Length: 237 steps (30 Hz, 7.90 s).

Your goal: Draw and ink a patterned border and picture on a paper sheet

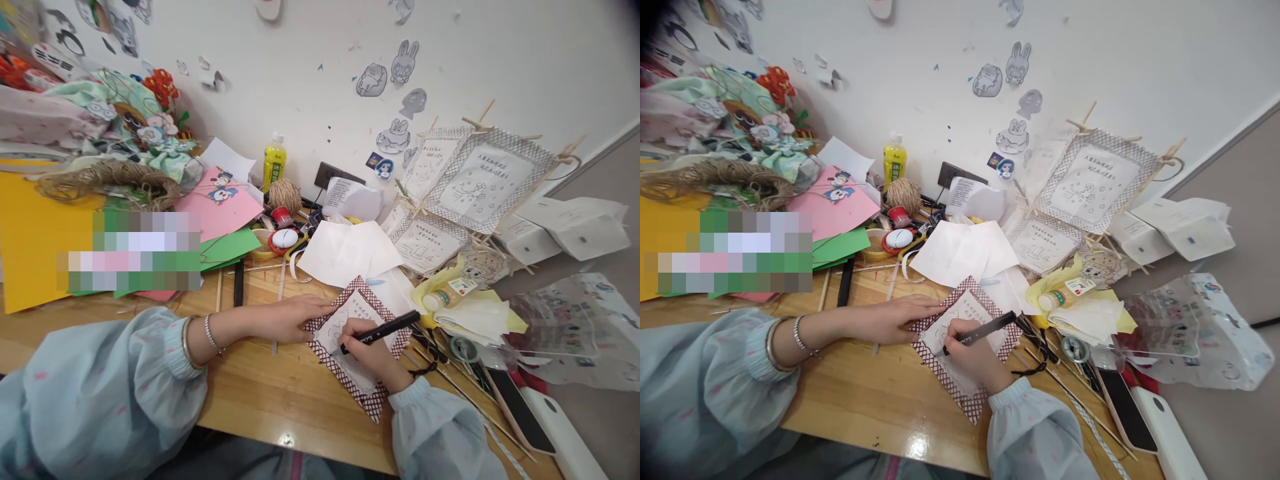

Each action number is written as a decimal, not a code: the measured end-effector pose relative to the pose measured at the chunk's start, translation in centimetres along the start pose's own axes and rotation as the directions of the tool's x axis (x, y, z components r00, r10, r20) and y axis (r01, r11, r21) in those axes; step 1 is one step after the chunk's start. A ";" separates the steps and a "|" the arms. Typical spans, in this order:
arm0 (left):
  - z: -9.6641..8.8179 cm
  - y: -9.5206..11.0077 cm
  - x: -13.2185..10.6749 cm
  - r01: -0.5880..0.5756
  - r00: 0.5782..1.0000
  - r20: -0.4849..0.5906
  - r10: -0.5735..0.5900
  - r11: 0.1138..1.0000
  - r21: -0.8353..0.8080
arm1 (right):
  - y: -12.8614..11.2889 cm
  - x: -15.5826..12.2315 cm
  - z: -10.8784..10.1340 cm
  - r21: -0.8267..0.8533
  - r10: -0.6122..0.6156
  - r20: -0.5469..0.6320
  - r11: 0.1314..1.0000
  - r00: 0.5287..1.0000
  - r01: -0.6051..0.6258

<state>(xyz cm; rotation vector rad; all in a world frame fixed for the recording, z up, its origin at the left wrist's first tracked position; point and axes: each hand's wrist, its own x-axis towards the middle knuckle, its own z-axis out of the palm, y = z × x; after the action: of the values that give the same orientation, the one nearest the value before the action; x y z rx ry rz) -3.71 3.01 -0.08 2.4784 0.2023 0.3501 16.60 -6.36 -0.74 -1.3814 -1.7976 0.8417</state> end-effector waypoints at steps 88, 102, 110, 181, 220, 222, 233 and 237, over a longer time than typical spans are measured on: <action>1.4 -1.7 -0.4 0.175 0.974 -0.182 -0.131 0.953 0.248 | 0.3 -0.3 -1.5 0.161 0.101 0.005 0.982 0.995 -0.100; 1.3 -1.9 -0.4 0.165 0.978 -0.170 -0.124 0.953 0.252 | 0.2 -0.3 -2.0 0.165 0.126 0.022 0.978 0.992 -0.127; 1.4 -2.0 -0.4 0.165 0.976 -0.181 -0.121 0.954 0.251 | 0.1 -0.5 -2.3 0.209 0.133 0.053 0.968 0.990 -0.141; 1.3 -1.5 -0.3 0.132 0.979 -0.185 -0.082 0.952 0.275 | -0.2 1.3 0.3 0.007 -0.057 -0.064 0.998 0.996 0.058; 1.4 -1.6 -0.3 0.145 0.982 -0.161 -0.098 0.940 0.309 | 0.8 0.8 -0.6 -0.001 -0.021 -0.042 1.000 0.999 0.021; 1.3 -1.5 -0.3 0.151 0.983 -0.151 -0.109 0.939 0.309 | 0.8 0.7 -0.7 0.019 -0.009 -0.035 1.000 0.999 0.010; 1.3 -1.4 -0.2 0.165 0.981 -0.146 -0.126 0.940 0.298 | 0.4 0.5 -1.0 0.073 0.020 -0.007 0.997 1.000 -0.020; 1.2 -1.3 -0.2 0.183 0.980 -0.132 -0.149 0.933 0.310 | 0.5 0.4 -1.1 0.101 0.014 0.008 0.995 1.000 -0.015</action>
<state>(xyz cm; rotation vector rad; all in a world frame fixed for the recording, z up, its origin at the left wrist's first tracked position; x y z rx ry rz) -3.63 3.31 -1.78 2.7381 0.5504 0.4043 17.76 -5.79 -0.54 -1.3297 -1.7276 0.9333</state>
